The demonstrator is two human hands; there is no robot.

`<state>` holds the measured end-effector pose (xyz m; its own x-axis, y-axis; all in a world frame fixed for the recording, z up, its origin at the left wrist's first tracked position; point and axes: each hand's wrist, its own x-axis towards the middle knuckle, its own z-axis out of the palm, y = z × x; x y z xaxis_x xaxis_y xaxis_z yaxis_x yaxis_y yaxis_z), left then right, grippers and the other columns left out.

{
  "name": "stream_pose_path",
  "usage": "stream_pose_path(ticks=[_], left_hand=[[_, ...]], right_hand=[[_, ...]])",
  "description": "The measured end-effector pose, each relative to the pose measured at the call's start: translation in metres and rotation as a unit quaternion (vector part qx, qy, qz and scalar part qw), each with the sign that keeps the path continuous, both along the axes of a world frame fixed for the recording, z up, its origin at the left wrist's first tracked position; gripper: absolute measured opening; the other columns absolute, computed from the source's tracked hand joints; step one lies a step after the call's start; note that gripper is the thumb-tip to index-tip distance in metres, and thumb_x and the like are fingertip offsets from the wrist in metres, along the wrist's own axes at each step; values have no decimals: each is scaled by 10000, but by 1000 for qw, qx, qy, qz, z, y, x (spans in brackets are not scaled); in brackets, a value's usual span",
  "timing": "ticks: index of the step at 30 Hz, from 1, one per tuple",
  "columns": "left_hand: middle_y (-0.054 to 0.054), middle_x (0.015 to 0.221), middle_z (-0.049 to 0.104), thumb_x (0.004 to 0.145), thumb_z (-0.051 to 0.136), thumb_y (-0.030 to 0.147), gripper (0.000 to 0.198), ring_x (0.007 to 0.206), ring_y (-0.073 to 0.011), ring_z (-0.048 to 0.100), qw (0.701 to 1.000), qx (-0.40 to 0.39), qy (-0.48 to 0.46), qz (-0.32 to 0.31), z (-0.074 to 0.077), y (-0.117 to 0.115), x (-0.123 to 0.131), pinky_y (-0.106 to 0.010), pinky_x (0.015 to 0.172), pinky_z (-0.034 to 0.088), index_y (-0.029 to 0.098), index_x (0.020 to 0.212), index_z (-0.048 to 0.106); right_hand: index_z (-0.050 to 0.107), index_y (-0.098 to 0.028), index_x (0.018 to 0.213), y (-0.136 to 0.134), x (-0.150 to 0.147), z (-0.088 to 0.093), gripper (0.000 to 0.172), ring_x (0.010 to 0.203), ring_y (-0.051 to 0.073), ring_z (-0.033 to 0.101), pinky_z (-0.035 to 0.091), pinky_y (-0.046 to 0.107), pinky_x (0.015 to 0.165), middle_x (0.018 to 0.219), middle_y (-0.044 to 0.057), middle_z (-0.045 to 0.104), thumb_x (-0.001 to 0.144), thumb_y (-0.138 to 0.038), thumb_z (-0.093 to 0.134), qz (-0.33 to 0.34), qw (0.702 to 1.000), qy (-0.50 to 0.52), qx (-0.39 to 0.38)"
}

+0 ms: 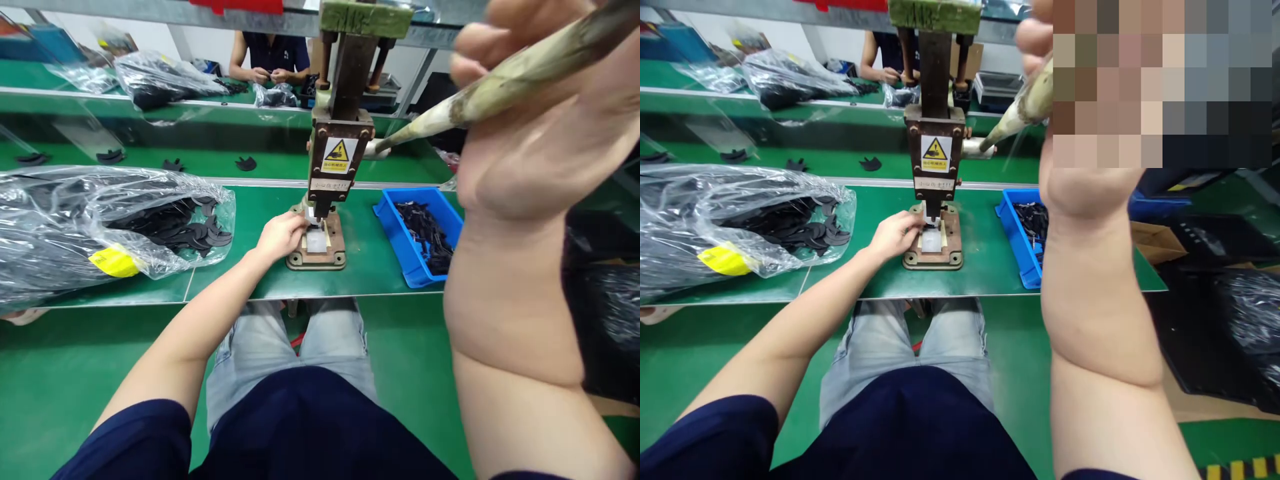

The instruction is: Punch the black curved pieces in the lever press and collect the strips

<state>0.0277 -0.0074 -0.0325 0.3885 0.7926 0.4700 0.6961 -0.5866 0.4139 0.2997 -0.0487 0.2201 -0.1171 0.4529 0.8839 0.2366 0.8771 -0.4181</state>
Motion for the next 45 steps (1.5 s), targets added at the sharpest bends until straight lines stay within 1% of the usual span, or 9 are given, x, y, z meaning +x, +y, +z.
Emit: stream_pose_path(ticks=[3, 7, 11, 19, 26, 31, 36, 40, 45], left_hand=[[-89, 1167, 776, 1036, 555, 257, 297, 1137, -270, 719, 997, -2, 73, -16, 8, 4, 6, -388, 974, 559, 252, 1189, 809], [-99, 1186, 766, 1034, 521, 245, 345, 1132, -282, 709, 992, -12, 123, -18, 16, 3, 2, -411, 975, 549, 262, 1227, 807], [-111, 1192, 761, 1045, 496, 255, 364, 1131, -289, 701, 990, -15, 140, -28, 18, 4, 1, -436, 995, 542, 264, 1236, 806], [-93, 1255, 765, 1036, 510, 241, 348, 1173, -276, 701, 990, -36, 124, -49, 19, 8, 4, -433, 1020, 549, 249, 1208, 812], [-89, 1329, 745, 1079, 497, 299, 352, 1261, -258, 678, 989, -54, 127, -47, 26, 0, -1, -413, 1055, 540, 264, 1293, 774], [-138, 1337, 737, 1059, 554, 384, 353, 1263, -296, 670, 976, -84, 153, 128, 33, 10, -72, -439, 1098, 520, 205, 1279, 764], [-159, 1330, 750, 981, 640, 477, 408, 1220, -354, 694, 900, -216, 216, 312, 44, 27, -179, -468, 1041, 539, 210, 1259, 772], [-118, 1286, 780, 911, 707, 517, 448, 1156, -329, 721, 872, -301, 247, 298, 51, 27, -215, -423, 1015, 549, 243, 1259, 774], [-102, 1402, 712, 830, 771, 384, 528, 1290, -323, 635, 899, -257, 316, 162, 48, 10, -212, -408, 1098, 507, 277, 1347, 739]], right_hand=[[689, -152, 1117, -14, -12, 3, 778, 875, 40, 725, 575, 309, 893, 875, -23, 590, 989, -735, 190, 19, 999, 31, -6], [610, -207, 839, -37, -15, -46, 365, 726, 90, 652, 628, 375, 849, 731, -41, 549, 954, -543, 697, 9, 997, 74, 15], [561, -220, 722, -53, -11, -86, 335, 767, 136, 657, 620, 527, 988, 691, -26, 576, 937, -419, 725, 2, 999, 41, 16], [554, -240, 707, -54, -9, -104, 292, 767, 142, 672, 599, 575, 1026, 678, -43, 587, 941, -368, 671, -28, 998, 27, 46], [558, -273, 637, -50, -6, -151, 311, 718, 183, 694, 579, 616, 1007, 604, -38, 622, 862, -418, 717, -79, 993, 37, 74], [505, -266, 554, -38, -9, -163, 425, 633, 197, 674, 577, 622, 901, 516, -27, 590, 830, -482, 745, -88, 986, 100, 97], [452, -256, 523, -31, -13, -167, 490, 587, 189, 649, 576, 622, 876, 477, -33, 562, 814, -523, 742, -96, 978, 135, 126], [429, -248, 528, -29, -15, -168, 508, 570, 191, 645, 574, 609, 855, 464, -37, 555, 810, -528, 745, -102, 975, 146, 135], [456, -258, 519, -31, -14, -167, 461, 585, 207, 659, 575, 624, 868, 480, -32, 582, 790, -485, 751, -95, 978, 140, 119]])
